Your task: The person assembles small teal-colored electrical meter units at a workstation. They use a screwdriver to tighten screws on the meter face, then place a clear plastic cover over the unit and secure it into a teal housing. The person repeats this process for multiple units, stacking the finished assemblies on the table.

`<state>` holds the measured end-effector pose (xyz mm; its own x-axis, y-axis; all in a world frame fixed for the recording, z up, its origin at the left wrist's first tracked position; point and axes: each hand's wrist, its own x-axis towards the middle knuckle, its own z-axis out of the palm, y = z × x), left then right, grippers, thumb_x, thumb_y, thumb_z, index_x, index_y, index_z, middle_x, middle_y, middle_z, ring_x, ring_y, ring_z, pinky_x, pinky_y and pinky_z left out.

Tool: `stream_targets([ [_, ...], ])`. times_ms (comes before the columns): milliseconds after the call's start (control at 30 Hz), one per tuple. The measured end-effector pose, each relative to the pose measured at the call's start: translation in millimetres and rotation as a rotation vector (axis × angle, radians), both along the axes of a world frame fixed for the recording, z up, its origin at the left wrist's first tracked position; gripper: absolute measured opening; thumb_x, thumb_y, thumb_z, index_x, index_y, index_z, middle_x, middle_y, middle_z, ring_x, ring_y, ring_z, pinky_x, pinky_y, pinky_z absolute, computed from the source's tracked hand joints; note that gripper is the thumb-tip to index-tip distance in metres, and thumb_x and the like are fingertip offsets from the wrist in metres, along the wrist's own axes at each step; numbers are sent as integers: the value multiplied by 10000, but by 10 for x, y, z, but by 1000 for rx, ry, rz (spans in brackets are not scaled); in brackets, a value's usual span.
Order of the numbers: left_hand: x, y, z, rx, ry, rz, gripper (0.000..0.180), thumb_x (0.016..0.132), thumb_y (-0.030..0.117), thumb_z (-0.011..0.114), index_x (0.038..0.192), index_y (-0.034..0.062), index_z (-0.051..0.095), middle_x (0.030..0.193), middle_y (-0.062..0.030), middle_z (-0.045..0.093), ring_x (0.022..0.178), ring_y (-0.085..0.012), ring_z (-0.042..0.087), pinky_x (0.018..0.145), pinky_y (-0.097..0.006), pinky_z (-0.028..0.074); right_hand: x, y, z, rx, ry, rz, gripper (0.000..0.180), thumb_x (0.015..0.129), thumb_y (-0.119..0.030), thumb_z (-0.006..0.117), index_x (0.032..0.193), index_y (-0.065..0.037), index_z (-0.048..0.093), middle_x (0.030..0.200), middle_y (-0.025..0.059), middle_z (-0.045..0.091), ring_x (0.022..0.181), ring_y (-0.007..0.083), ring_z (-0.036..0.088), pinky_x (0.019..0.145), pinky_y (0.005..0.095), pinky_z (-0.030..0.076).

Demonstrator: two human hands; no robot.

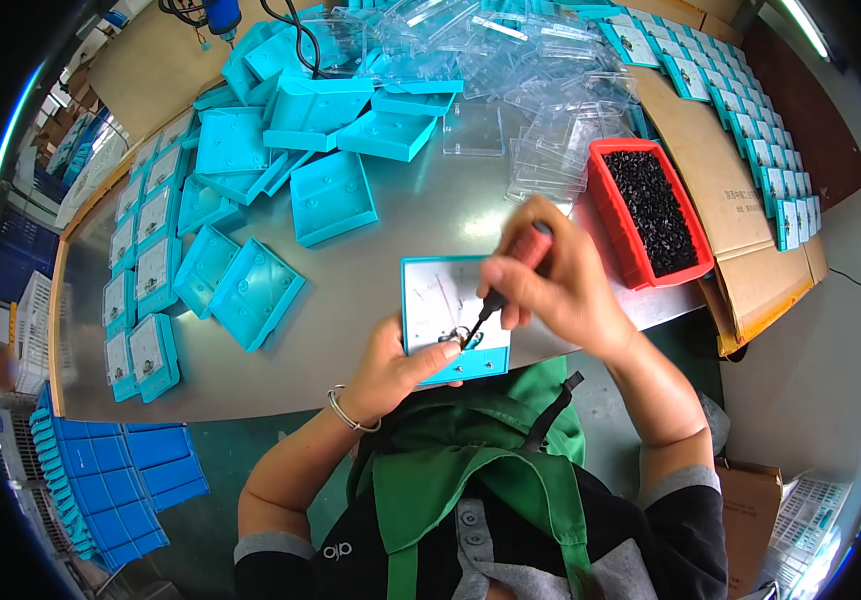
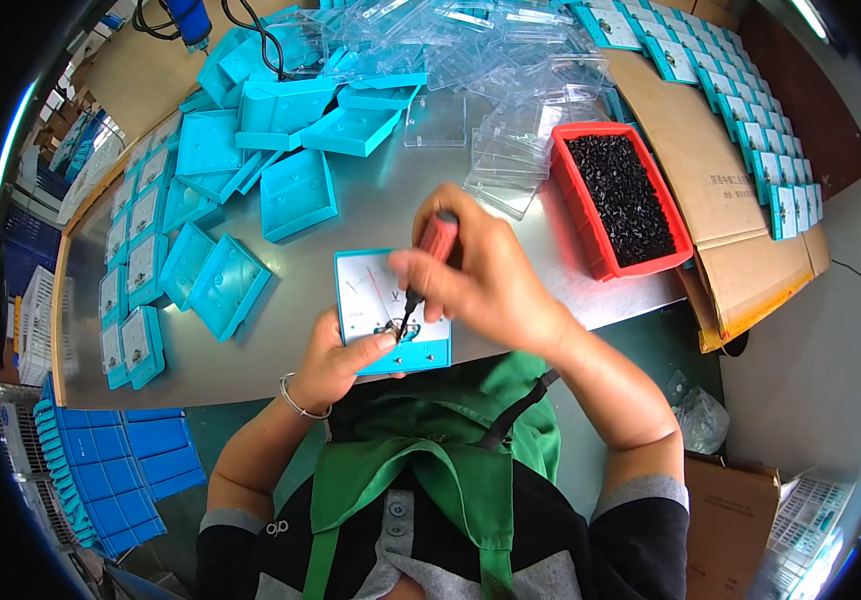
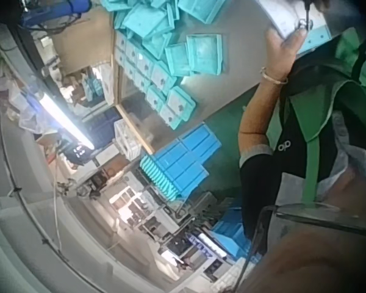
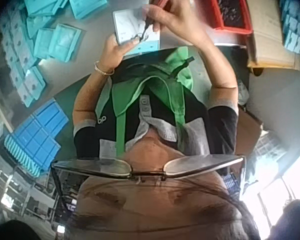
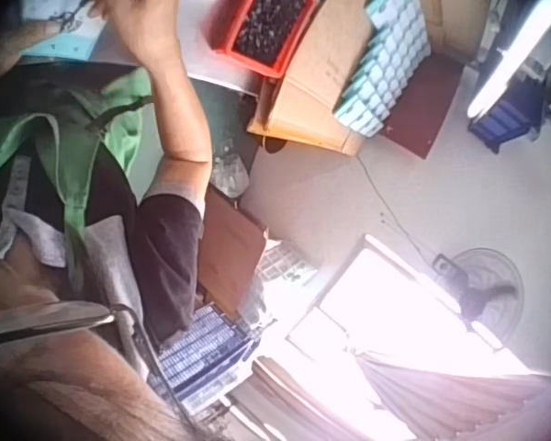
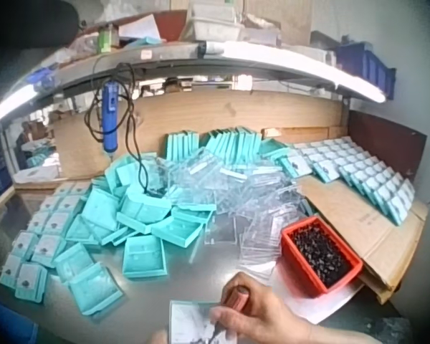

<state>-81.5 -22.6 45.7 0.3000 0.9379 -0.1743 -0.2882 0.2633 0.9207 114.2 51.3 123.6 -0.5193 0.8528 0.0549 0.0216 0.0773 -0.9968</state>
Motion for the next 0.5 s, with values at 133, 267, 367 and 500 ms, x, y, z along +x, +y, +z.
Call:
stream_targets([
  [133, -85, 6, -168, 335, 338, 0, 315, 847, 96, 648, 1103, -53, 541, 958, -97, 636, 829, -138, 621, 691, -275, 535, 7, 127, -109, -27, -14, 31, 229, 885, -145, 639, 936, -18, 455, 696, 39, 581, 595, 84, 588, 513, 230, 455],
  [267, -273, -32, -211, 181, 189, 171, 299, 824, 75, 639, 1082, -48, 552, 963, -116, 632, 828, -188, 638, 636, -325, 561, 267, 73, -332, 199, -9, -171, 141, 825, 41, 523, 953, -10, 497, 801, 57, 567, 710, 108, 576, 622, 258, 447],
  [367, -349, 123, -148, 49, -13, 277, 349, 803, 94, 650, 1105, -37, 534, 983, -126, 627, 801, -217, 651, 578, -342, 567, 429, 413, -723, 740, -675, -395, 325, 736, 24, 546, 1061, 12, 540, 1038, 183, 587, 832, 331, 620, 718, 392, 520],
  [500, -529, 371, -151, 19, -105, 331, 356, 811, 108, 665, 1114, -23, 530, 997, -118, 630, 807, -219, 657, 566, -340, 570, 239, 340, -927, 900, -926, -374, 289, 750, -50, 559, 1034, 3, 553, 1134, 194, 568, 892, 356, 621, 740, 415, 534],
])
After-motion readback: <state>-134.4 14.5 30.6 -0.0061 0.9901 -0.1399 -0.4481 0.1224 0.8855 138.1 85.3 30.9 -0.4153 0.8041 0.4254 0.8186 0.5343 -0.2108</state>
